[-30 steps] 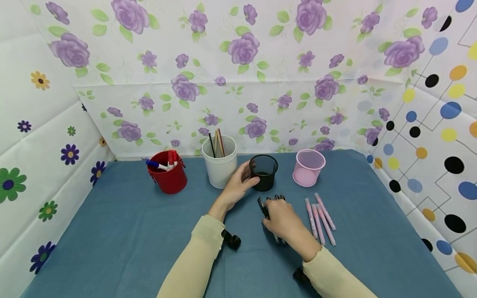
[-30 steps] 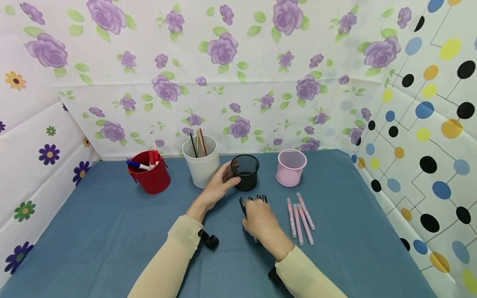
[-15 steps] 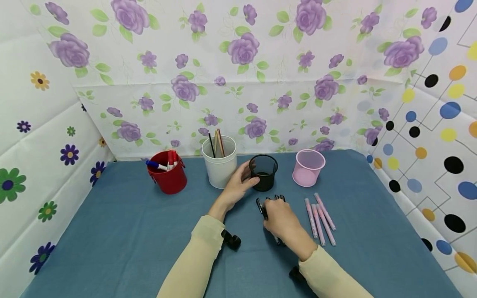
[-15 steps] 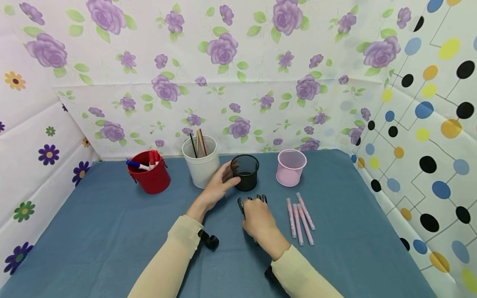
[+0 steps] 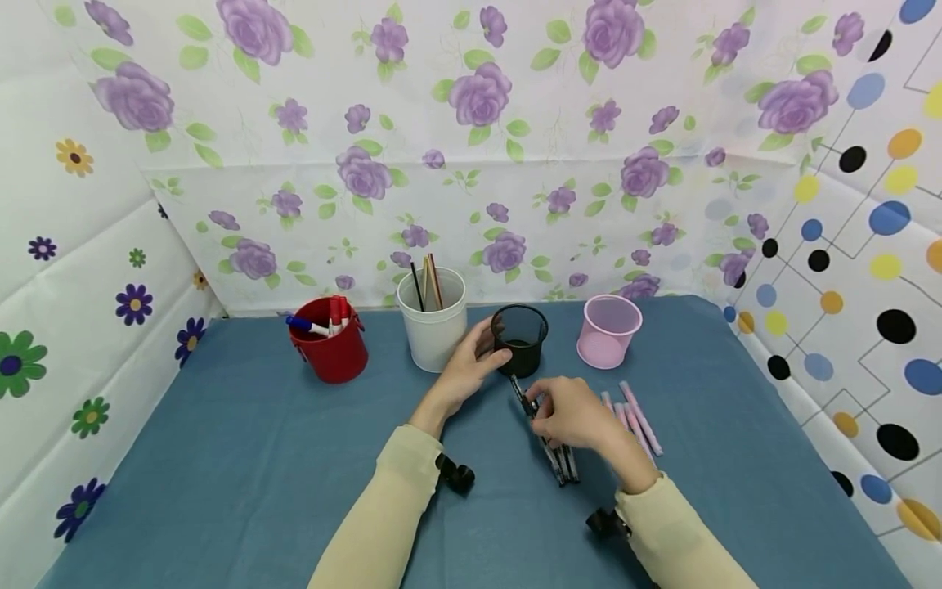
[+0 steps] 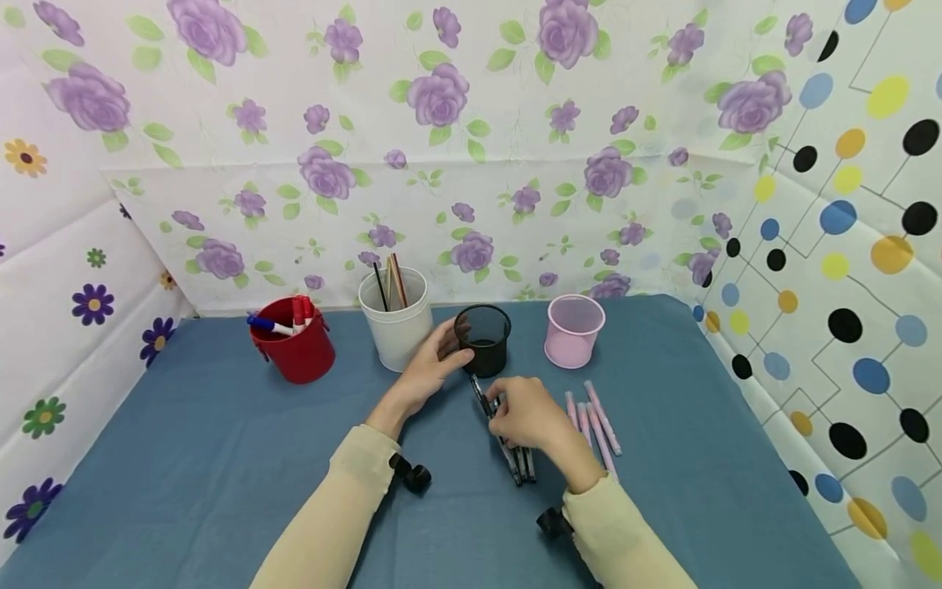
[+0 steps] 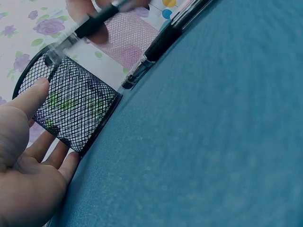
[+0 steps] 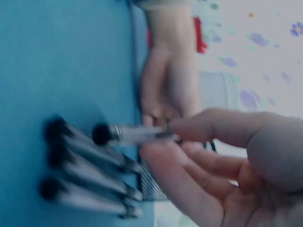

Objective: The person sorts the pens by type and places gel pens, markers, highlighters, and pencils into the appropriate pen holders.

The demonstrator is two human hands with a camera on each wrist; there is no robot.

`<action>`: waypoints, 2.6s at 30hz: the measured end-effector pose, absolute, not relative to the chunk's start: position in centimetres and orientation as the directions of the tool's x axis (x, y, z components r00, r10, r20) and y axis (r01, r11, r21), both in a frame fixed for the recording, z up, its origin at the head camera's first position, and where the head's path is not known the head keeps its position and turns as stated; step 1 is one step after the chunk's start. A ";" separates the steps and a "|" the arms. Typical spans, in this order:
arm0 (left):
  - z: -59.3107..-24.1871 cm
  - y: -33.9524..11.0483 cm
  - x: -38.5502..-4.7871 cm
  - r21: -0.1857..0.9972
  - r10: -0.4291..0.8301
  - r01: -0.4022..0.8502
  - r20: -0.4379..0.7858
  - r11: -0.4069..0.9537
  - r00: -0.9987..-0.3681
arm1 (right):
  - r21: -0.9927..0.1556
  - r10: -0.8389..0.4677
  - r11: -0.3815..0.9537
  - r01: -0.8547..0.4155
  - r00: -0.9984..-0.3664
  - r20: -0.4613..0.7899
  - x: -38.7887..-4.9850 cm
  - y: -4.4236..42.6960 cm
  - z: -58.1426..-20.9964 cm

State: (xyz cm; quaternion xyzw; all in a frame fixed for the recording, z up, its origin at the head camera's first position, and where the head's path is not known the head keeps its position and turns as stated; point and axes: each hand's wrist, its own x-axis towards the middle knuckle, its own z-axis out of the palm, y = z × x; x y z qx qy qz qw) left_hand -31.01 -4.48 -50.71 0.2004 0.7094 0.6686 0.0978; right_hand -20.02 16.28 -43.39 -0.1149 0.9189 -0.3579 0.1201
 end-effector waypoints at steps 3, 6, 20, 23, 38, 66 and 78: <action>-50.5 -4.5 -31.1 0.989 0.410 0.149 0.128 0.019 -0.903 | -0.754 -0.350 0.645 -0.122 -0.925 -0.150 -20.6 17.7 -42.8; -50.4 -4.6 -31.2 0.989 0.413 0.149 0.129 0.015 -0.901 | -0.825 -0.393 0.553 -0.116 -0.909 -0.136 -21.2 19.1 -42.3; -50.4 -4.6 -31.1 0.988 0.418 0.155 0.134 0.015 -0.898 | -0.881 -0.361 0.443 -0.165 -0.932 -0.007 -22.3 22.4 -41.6; -50.5 -4.5 -31.1 0.987 0.427 0.157 0.136 0.015 -0.894 | -0.878 -0.340 0.443 -0.182 -0.940 0.024 -22.5 22.9 -41.3; -50.5 -4.6 -30.9 0.990 0.415 0.142 0.127 0.007 -0.901 | -0.839 -0.257 0.494 -0.228 -0.960 0.109 -25.4 22.4 -39.1; -50.7 -4.5 -30.8 0.990 0.417 0.138 0.125 0.001 -0.900 | -0.813 -0.061 0.423 -0.399 -0.908 0.414 -28.3 20.7 -39.0; -50.7 -4.5 -30.9 0.989 0.413 0.145 0.131 0.002 -0.901 | -0.817 -0.027 0.373 -0.439 -0.886 0.463 -28.8 20.0 -39.5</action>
